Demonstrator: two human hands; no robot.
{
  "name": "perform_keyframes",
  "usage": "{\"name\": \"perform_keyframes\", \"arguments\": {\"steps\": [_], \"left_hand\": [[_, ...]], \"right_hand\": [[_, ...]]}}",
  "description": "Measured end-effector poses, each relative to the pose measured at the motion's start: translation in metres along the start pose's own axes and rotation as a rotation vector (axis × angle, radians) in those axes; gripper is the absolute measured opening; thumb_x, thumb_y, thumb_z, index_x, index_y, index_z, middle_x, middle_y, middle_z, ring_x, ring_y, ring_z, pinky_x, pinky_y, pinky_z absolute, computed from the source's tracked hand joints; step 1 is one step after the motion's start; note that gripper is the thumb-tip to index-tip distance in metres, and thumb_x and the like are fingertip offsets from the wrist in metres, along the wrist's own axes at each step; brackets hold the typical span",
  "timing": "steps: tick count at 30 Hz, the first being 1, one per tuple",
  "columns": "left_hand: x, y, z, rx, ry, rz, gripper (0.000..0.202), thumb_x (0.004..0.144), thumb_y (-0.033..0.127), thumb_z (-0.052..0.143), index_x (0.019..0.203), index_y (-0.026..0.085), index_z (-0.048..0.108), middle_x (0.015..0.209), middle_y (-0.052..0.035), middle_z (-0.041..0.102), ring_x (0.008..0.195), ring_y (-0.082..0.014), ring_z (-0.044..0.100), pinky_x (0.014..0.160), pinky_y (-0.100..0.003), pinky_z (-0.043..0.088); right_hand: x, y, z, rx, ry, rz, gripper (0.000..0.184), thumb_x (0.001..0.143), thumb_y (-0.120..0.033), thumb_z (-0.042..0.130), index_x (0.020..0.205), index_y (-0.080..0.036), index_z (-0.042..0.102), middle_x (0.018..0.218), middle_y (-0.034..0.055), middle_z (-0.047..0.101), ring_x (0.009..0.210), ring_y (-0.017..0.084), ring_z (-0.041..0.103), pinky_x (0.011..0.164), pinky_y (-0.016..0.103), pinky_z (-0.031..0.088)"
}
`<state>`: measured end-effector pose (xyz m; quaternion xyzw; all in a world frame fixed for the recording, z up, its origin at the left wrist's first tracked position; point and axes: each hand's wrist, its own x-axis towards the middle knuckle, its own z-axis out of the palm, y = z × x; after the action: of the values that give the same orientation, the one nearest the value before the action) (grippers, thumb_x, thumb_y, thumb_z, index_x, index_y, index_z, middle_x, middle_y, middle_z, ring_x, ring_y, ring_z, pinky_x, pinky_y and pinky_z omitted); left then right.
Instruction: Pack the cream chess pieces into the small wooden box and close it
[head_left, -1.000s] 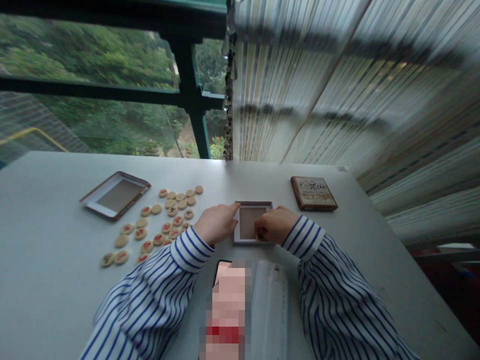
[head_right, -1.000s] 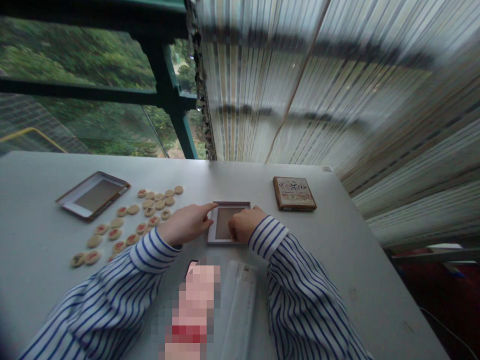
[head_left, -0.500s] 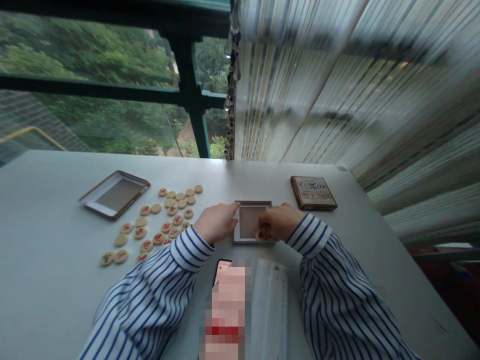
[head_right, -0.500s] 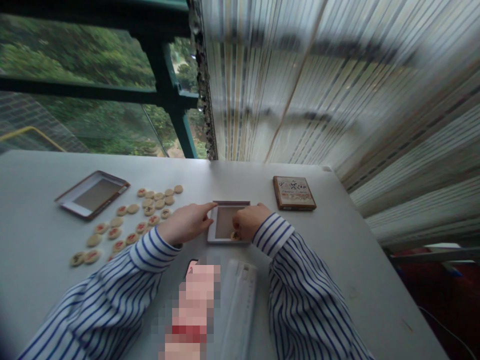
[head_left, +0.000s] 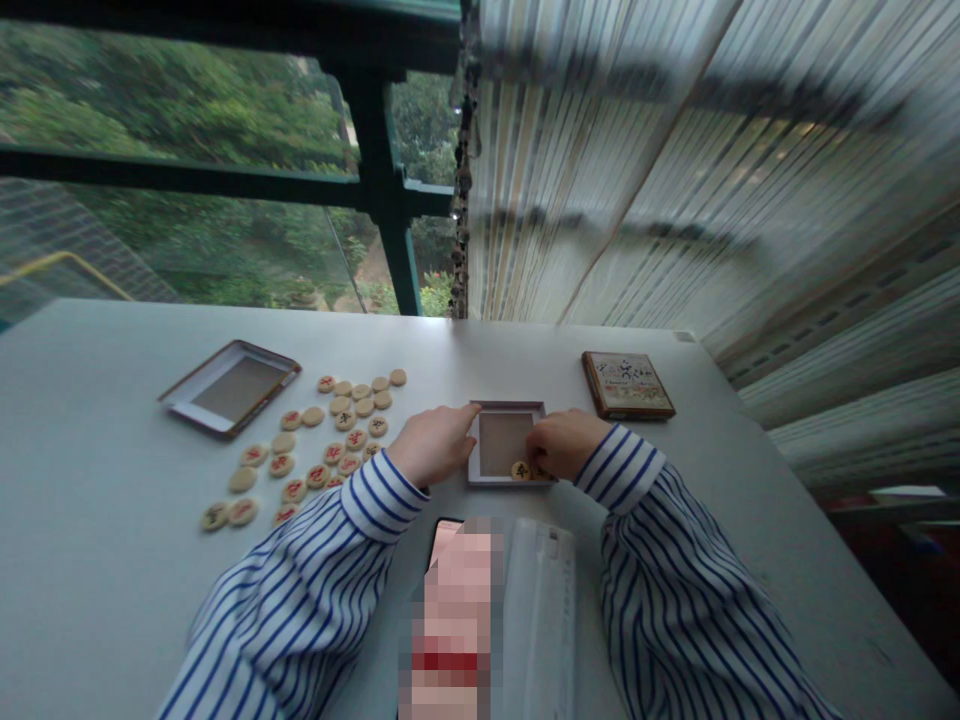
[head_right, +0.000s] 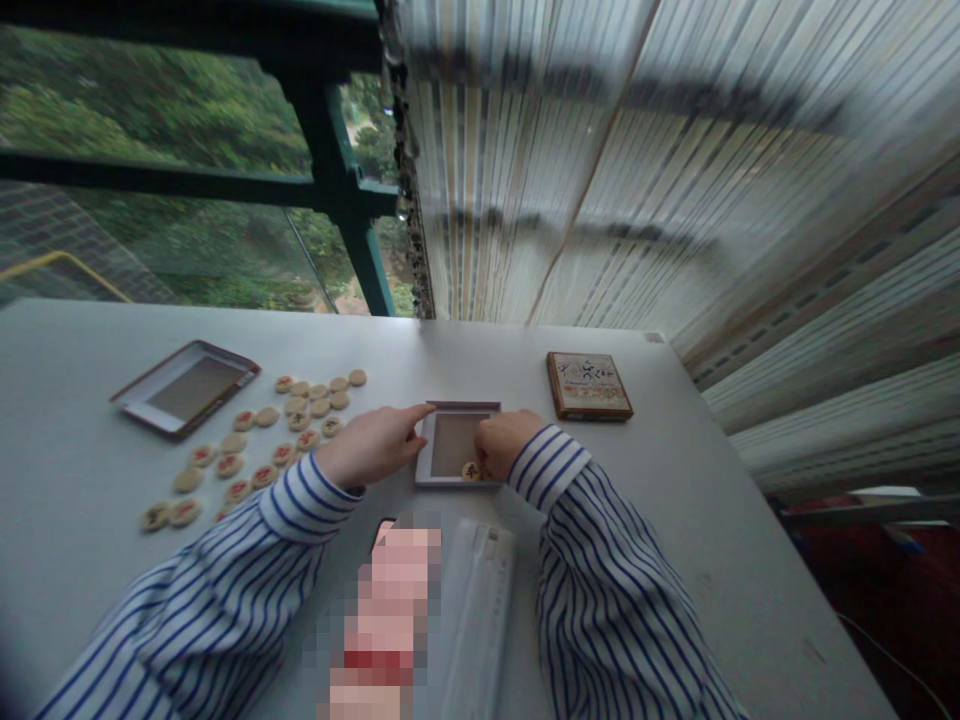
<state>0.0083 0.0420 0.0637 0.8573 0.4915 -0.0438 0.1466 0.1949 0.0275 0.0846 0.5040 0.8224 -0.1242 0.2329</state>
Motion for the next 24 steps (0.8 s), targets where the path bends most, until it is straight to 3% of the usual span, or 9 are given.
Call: {"name": "perform_keyframes", "arguments": {"steps": [24], "left_hand": [[0.0003, -0.0018, 0.0020, 0.008, 0.033, 0.019, 0.043, 0.079, 0.030, 0.042, 0.122, 0.024, 0.041, 0.095, -0.0070, 0.066, 0.084, -0.0221, 0.061, 0.065, -0.030, 0.045]], "right_hand": [[0.0023, 0.0005, 0.0013, 0.011, -0.015, -0.017, 0.027, 0.068, -0.021, 0.050, 0.085, -0.028, 0.070, 0.084, 0.0051, 0.069, 0.082, 0.021, 0.062, 0.066, 0.028, 0.043]]}}
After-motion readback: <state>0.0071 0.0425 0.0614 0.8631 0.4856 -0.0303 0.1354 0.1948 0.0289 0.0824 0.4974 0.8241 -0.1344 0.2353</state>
